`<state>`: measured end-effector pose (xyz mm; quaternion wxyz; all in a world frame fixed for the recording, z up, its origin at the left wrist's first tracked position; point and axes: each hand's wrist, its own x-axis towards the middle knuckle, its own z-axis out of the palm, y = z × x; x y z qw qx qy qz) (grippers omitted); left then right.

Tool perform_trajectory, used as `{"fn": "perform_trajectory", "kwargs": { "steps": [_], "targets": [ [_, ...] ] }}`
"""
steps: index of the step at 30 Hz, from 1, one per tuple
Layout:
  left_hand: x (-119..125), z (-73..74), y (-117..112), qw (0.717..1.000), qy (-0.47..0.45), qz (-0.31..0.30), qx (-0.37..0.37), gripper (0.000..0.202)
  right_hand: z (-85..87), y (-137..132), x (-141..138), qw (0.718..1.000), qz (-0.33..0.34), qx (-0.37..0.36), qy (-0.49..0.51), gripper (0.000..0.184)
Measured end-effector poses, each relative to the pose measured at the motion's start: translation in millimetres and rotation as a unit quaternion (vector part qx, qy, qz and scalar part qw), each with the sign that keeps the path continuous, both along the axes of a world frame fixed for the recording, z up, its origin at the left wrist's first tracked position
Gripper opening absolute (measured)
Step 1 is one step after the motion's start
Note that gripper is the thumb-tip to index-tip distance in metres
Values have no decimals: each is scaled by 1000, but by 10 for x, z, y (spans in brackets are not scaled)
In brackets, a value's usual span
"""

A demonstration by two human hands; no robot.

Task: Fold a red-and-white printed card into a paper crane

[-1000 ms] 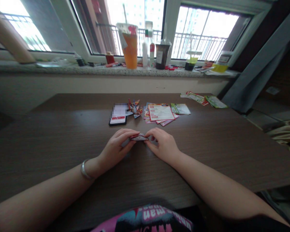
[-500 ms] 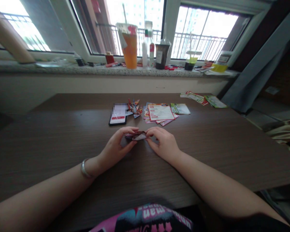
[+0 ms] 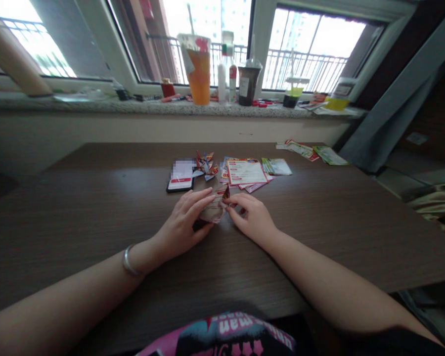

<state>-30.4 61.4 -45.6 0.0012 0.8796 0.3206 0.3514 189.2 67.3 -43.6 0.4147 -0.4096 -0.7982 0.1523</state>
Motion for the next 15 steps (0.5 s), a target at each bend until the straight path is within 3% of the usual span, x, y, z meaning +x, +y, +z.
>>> {"fn": "perform_trajectory", "kwargs": {
  "steps": [7, 15],
  "targets": [
    [-21, -9, -15, 995, 73, -10, 70, 23, -31, 39, 8, 997, -45, -63, 2, 18],
    [-27, -53, 62, 989, 136, -59, 18, 20, -154, 171, 109, 985, -99, -142, -25, 27]
  ]
}}
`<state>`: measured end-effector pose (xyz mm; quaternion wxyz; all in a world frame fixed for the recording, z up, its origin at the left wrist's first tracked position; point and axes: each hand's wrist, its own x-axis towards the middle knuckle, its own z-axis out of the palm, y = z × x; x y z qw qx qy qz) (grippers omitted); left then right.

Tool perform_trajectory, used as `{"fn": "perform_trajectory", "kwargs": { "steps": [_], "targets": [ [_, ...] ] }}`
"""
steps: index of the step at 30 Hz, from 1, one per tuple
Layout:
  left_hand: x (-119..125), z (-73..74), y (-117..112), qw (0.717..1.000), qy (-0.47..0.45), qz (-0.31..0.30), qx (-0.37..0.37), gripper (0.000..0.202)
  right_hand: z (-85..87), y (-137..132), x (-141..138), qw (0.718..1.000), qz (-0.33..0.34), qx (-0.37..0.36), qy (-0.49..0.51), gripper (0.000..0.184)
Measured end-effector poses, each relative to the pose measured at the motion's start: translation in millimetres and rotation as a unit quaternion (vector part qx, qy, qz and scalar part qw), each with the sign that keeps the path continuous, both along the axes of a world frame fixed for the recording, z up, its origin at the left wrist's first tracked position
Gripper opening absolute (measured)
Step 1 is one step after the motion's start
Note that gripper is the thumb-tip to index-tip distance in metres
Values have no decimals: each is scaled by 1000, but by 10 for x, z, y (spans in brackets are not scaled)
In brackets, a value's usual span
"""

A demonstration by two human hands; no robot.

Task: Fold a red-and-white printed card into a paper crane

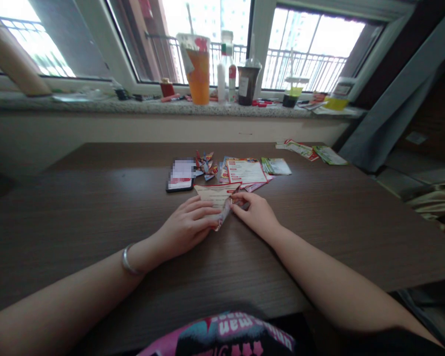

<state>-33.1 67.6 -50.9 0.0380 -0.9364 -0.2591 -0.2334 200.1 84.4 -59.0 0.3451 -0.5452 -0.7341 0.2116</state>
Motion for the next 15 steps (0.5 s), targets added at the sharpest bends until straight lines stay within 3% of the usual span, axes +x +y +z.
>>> {"fn": "perform_trajectory", "kwargs": {
  "steps": [4, 7, 15],
  "targets": [
    [23, -5, -22, 998, 39, -40, -41, 21, -20, 45, 14, 997, 38, 3, -61, 31],
    [29, -5, -40, 997, 42, -33, -58, 20, -6, 43, 2, 995, 46, 18, -92, 31],
    [49, 16, -78, 997, 50, -8, -53, 27, 8, 36, 9, 998, 58, 11, -16, 24]
  ]
}}
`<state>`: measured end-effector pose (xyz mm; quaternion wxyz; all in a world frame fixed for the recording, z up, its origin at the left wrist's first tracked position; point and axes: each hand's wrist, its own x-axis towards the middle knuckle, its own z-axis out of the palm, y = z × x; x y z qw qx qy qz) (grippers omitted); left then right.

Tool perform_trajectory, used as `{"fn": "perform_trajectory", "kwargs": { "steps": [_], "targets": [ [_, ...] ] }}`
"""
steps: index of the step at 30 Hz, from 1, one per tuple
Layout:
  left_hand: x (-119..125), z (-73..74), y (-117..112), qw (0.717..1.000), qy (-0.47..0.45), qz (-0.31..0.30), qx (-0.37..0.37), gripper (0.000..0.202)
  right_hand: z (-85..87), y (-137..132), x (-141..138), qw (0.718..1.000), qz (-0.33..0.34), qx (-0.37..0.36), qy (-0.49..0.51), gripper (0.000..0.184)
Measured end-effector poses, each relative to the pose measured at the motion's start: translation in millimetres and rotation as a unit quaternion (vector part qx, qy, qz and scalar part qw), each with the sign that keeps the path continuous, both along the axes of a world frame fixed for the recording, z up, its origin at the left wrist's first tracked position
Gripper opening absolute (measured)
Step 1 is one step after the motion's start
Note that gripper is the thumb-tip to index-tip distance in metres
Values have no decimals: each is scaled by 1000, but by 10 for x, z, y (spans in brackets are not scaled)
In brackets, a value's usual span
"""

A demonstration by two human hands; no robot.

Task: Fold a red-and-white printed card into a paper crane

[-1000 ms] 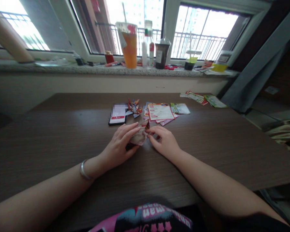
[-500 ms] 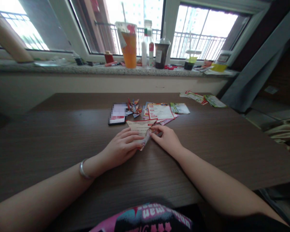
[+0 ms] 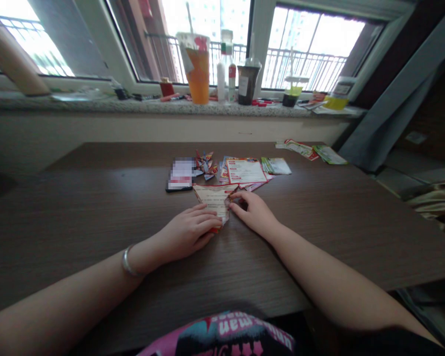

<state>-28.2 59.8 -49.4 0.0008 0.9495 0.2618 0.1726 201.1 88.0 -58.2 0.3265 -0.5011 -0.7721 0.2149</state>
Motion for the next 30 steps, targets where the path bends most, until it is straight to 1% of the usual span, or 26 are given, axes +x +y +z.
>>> {"fn": "perform_trajectory", "kwargs": {
  "steps": [5, 8, 16, 22, 25, 28, 30],
  "targets": [
    [34, 20, -48, 999, 38, -12, 7, 36, -69, 38, 20, 1000, 16, 15, -2, 25],
    [41, 36, -63, 998, 55, -13, 9, 35, -94, 47, 21, 1000, 15, 19, -1, 27],
    [47, 58, -99, 998, 62, -20, 19, 37, -46, 7, -61, 1000, -6, -3, 25, 27],
    [53, 58, -106, 997, 64, -24, 20, 37, -50, 7, -116, 1000, -13, 5, 25, 26],
    [50, 41, -101, 998, 59, -18, 15, 37, -57, 11, -111, 1000, -12, 5, 26, 23],
    [44, 33, -105, 998, 62, 0, 9, 38, -58, 10, -88, 999, -12, -13, 49, 20],
    [39, 28, -109, 998, 63, 13, 5, 39, -54, 4, -70, 998, -23, -27, 61, 22]
  ]
}}
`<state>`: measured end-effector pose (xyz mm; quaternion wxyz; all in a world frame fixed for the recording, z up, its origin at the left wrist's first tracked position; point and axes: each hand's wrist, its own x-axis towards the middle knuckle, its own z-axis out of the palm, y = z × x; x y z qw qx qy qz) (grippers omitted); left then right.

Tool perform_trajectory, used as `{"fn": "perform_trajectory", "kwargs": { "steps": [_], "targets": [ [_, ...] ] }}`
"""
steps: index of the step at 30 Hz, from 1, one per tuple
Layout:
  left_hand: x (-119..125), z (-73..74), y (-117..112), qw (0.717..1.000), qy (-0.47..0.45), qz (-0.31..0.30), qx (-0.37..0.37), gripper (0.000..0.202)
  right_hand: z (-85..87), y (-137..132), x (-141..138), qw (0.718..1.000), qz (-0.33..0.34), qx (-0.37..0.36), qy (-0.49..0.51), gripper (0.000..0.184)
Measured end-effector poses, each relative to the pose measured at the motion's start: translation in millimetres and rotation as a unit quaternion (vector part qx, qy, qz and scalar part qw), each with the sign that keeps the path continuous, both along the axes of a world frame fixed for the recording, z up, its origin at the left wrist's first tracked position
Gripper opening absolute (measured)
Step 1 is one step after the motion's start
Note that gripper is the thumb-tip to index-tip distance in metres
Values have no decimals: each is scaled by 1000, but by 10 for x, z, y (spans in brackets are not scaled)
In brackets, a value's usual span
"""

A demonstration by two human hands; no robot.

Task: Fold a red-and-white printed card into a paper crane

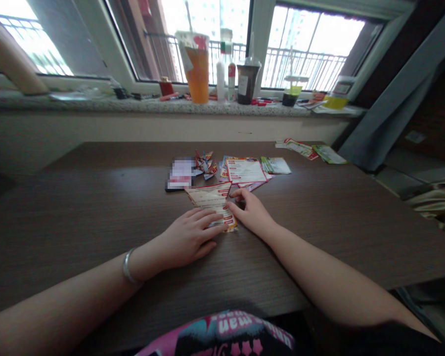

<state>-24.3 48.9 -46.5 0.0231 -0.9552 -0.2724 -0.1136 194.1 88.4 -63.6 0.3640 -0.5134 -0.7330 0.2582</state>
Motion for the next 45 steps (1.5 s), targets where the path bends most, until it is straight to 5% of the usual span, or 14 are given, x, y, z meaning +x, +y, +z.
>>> {"fn": "perform_trajectory", "kwargs": {
  "steps": [9, 19, 33, 45],
  "targets": [
    [-19, -49, 17, 1000, -9, 13, 16, 39, 23, -21, 43, 997, 22, 4, -72, 21],
    [-22, -52, 36, 998, -7, 40, 43, 30, -49, 55, 152, 974, 63, 143, -164, 26],
    [-109, -128, 119, 993, -12, 117, 8, 39, 15, 30, 271, 949, 155, 101, -254, 67],
    [-205, -177, 145, 974, 26, 223, -24, 62, 15, 72, 306, 943, 180, 77, -270, 79]
  ]
}}
